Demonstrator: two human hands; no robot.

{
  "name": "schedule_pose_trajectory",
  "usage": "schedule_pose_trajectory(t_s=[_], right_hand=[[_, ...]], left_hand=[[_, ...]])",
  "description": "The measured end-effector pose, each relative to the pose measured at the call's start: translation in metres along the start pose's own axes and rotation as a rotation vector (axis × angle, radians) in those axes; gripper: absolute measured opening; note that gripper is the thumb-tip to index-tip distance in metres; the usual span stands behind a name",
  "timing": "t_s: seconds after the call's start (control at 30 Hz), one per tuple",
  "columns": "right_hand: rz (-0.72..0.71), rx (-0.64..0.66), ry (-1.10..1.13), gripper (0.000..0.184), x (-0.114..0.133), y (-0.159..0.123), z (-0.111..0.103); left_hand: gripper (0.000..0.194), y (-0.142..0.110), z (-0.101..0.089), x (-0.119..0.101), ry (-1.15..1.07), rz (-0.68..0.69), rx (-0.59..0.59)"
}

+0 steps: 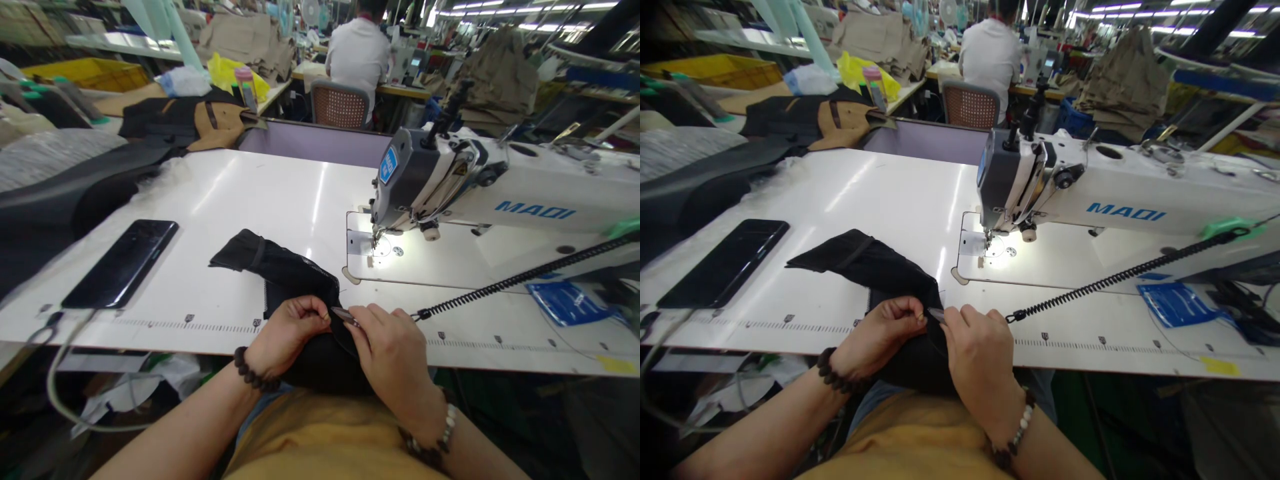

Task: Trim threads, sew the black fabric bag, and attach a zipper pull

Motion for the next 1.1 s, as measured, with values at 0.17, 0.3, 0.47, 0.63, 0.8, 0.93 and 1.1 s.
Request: schedule_pose_trajectory(t_s=[0.17,0.3,0.47,0.63,0.8,0.93,1.1], right_hand=[[0.002,-0.015,0.114,0.018,-0.003,-0.004,0.001],[0.036,-0.110,0.167,0.016,-0.011,-0.005,-0.007],[0.292,-0.107,0.422,0.015,-0.029,-0.009,-0.009],[0.388,-0.012,0.567,0.021,-0.033,-0.015,0.004],[0.424,-0.002,0.645,0.020,-0.033,-0.015,0.009],[0.497,0.035,0.773,0.020,-0.034,-0.016,0.013],[0.533,0.026,0.874,0.025,-0.036,-0.012,0.015]], left_hand=[[0.019,-0.001,0.001,-0.001,0.002,-0.008,-0.014],[0.030,-0.002,0.002,-0.001,-0.011,0.027,-0.018],[0.022,-0.002,0.001,0.001,0.046,0.105,-0.023],[0.035,-0.005,0.001,-0.003,0.114,0.229,-0.071],[0.037,-0.007,0.002,-0.005,0.118,0.232,-0.111],[0.039,-0.006,0.002,-0.002,0.132,0.202,-0.124],[0.038,-0.006,0.004,-0.002,0.123,0.180,-0.114]])
Point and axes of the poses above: each hand's wrist, its own y-axis towards the middle knuckle, its own z-axis out of the palm, x = y × z, the point moved 5 cm from there along y, towards the middle knuckle, and after that the axes turned 14 degrees about y, right-handed, at the moved point
